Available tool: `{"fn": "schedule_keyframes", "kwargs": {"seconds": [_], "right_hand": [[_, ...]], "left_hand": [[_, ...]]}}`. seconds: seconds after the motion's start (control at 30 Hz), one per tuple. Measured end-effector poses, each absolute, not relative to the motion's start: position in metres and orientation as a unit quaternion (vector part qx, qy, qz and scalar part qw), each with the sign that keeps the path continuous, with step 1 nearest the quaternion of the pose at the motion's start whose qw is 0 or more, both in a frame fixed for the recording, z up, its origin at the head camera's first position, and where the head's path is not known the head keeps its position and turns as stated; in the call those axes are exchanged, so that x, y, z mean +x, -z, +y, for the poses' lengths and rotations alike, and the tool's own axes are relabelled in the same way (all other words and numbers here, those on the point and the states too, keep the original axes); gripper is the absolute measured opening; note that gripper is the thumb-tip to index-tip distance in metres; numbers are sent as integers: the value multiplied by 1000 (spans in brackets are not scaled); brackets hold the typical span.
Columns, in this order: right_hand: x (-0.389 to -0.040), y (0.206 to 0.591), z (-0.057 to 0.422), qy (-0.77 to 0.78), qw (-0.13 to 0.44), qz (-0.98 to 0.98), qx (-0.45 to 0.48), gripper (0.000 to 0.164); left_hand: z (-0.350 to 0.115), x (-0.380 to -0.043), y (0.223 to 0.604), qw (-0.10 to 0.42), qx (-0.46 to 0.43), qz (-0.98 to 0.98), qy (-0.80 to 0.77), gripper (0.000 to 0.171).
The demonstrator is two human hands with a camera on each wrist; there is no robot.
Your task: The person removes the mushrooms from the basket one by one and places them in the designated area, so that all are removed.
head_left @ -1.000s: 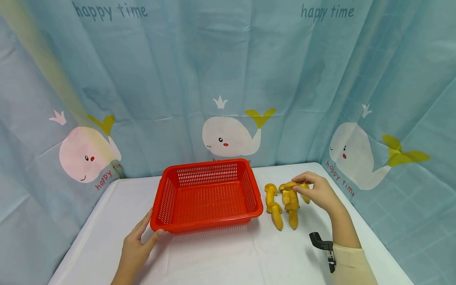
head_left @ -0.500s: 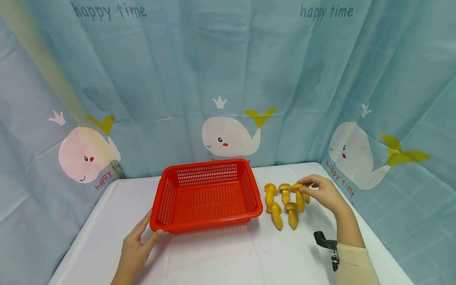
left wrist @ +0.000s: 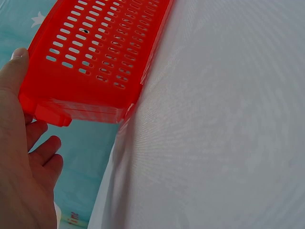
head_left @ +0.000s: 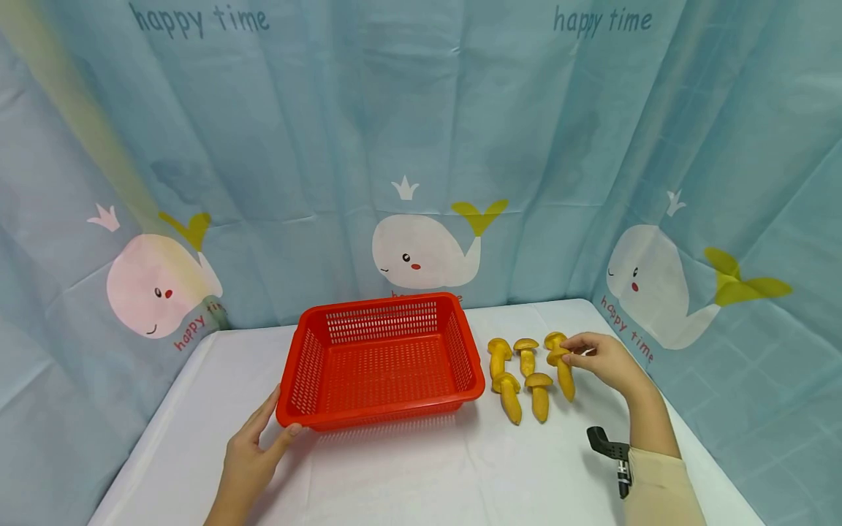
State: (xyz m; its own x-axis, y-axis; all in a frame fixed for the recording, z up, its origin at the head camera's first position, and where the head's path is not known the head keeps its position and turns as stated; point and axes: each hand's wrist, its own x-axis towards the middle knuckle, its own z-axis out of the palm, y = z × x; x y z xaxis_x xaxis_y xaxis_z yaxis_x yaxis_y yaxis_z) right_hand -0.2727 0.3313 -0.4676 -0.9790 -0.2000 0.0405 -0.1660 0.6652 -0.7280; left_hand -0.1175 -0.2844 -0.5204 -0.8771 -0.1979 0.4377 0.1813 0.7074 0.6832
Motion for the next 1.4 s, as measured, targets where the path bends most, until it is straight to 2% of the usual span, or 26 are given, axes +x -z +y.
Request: {"fn": "schedule_keyframes", "kwargs": {"seconds": [0.9, 1.4], "right_hand": [[-271, 486, 351, 413, 114, 901, -70, 30], [-273, 497, 353, 409, 127, 900, -74, 27]], "left_hand": [[-285, -118, 521, 246, 6, -889, 386, 85], [-284, -119, 521, 249, 9, -887, 388, 84]]}}
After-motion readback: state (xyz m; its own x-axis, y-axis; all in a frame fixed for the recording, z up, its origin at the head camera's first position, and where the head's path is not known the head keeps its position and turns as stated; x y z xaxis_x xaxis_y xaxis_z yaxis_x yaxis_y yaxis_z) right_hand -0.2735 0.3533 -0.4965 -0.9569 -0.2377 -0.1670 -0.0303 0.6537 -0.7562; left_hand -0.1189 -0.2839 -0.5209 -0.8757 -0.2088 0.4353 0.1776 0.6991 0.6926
